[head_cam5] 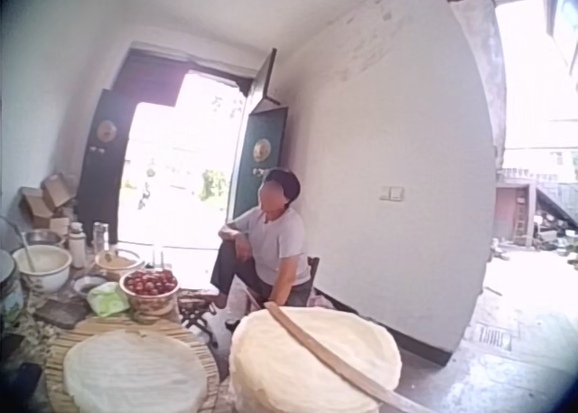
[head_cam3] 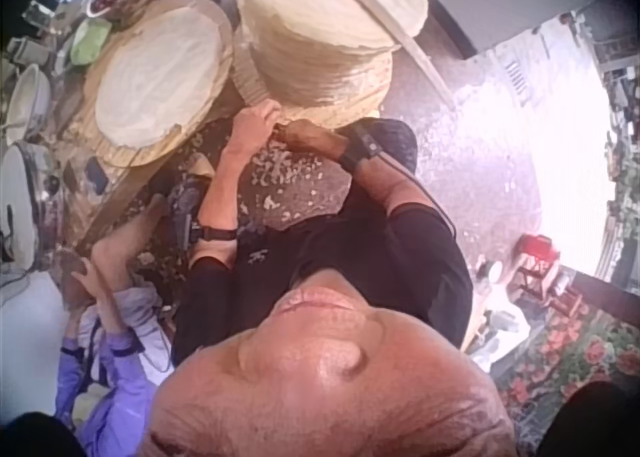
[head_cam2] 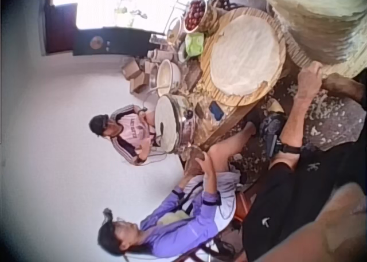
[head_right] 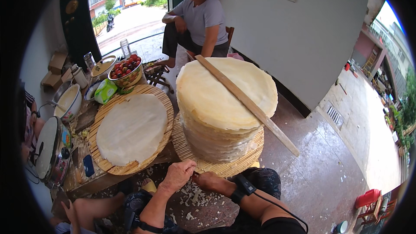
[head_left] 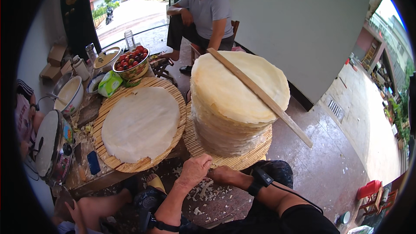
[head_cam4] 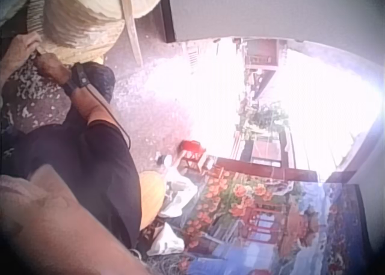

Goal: Peeling thin cooked pancakes and stacking them neatly.

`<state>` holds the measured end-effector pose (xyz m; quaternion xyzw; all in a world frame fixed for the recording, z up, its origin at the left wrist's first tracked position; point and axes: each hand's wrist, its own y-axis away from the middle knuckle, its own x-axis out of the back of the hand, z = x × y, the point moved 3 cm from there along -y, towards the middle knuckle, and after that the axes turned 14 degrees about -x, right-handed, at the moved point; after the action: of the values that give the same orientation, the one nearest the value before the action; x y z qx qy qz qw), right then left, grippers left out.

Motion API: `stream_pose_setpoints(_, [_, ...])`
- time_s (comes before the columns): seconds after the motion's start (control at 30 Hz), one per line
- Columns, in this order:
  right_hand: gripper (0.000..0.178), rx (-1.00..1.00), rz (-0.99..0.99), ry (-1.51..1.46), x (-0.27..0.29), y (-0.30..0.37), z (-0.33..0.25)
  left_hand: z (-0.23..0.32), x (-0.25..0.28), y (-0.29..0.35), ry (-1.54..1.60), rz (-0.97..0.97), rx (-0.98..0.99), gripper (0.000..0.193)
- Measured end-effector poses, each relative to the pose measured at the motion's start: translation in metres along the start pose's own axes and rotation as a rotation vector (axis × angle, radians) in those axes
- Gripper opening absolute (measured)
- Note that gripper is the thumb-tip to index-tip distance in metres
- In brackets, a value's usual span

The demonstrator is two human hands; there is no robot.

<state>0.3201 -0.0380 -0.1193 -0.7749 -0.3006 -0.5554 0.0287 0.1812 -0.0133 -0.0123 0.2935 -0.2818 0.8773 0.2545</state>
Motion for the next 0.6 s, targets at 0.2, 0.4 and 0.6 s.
stream_pose_setpoints(0.2, [0.027,0.021,0.054,0.009,0.000,0.004,0.004,-0.002,-0.004,0.000,-0.023,-0.017,-0.007,0.015])
stream_pose_setpoints(0.4, [0.023,0.031,0.088,-0.027,0.010,0.011,0.002,0.000,-0.003,-0.001,-0.048,-0.054,-0.017,0.016])
stream_pose_setpoints(0.6, [0.027,-0.047,-0.031,0.037,0.016,0.012,-0.004,0.000,-0.001,0.002,-0.037,-0.058,0.038,0.016])
